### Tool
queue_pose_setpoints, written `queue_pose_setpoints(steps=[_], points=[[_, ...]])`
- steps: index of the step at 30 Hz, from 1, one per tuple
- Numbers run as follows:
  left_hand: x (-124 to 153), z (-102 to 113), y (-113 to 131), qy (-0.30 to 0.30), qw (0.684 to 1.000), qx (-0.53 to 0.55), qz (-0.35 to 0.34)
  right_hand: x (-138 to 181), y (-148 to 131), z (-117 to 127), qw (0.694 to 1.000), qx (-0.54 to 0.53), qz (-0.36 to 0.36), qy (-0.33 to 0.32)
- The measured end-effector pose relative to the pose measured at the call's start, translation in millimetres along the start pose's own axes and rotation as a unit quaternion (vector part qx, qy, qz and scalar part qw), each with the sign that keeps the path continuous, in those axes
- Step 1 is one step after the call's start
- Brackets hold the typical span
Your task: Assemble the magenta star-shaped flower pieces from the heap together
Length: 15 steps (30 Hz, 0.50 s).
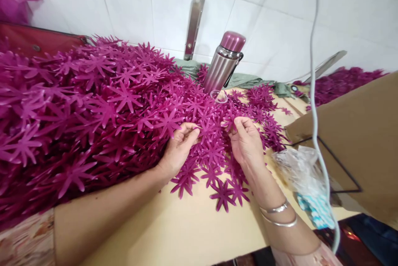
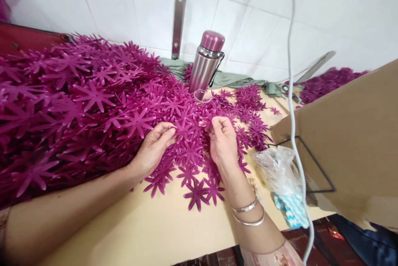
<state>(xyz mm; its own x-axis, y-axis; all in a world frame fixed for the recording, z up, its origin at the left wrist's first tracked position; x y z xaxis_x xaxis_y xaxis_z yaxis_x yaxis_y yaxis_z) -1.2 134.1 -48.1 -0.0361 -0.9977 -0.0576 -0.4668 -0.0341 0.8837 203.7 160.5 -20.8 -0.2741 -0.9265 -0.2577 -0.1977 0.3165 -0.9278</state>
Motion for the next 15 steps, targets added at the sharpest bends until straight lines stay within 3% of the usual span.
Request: queue_pose_setpoints(steps=[7,15], points=[[0.2,-0.7,-1.2,-0.008,1.000,0.018,0.003,5.0,12.8,-10.8,0.995,-0.046,-0.086,-0.035],[-0.1,-0.5,-1.7,0.000,1.000,0.020,0.009,1.9,-3.5,0.4,0.999,0.032,0.017,0.005]])
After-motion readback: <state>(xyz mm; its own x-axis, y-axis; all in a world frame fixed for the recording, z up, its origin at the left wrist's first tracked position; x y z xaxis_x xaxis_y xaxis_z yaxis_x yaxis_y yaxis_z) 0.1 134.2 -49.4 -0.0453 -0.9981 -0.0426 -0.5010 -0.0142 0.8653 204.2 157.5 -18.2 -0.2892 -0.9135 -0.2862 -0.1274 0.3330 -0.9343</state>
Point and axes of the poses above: each hand's wrist, its own x-axis away from the middle knuckle, its own z-axis out of the back of the hand, y = z × x, the point moved 9 cm from there along -x, towards the middle knuckle
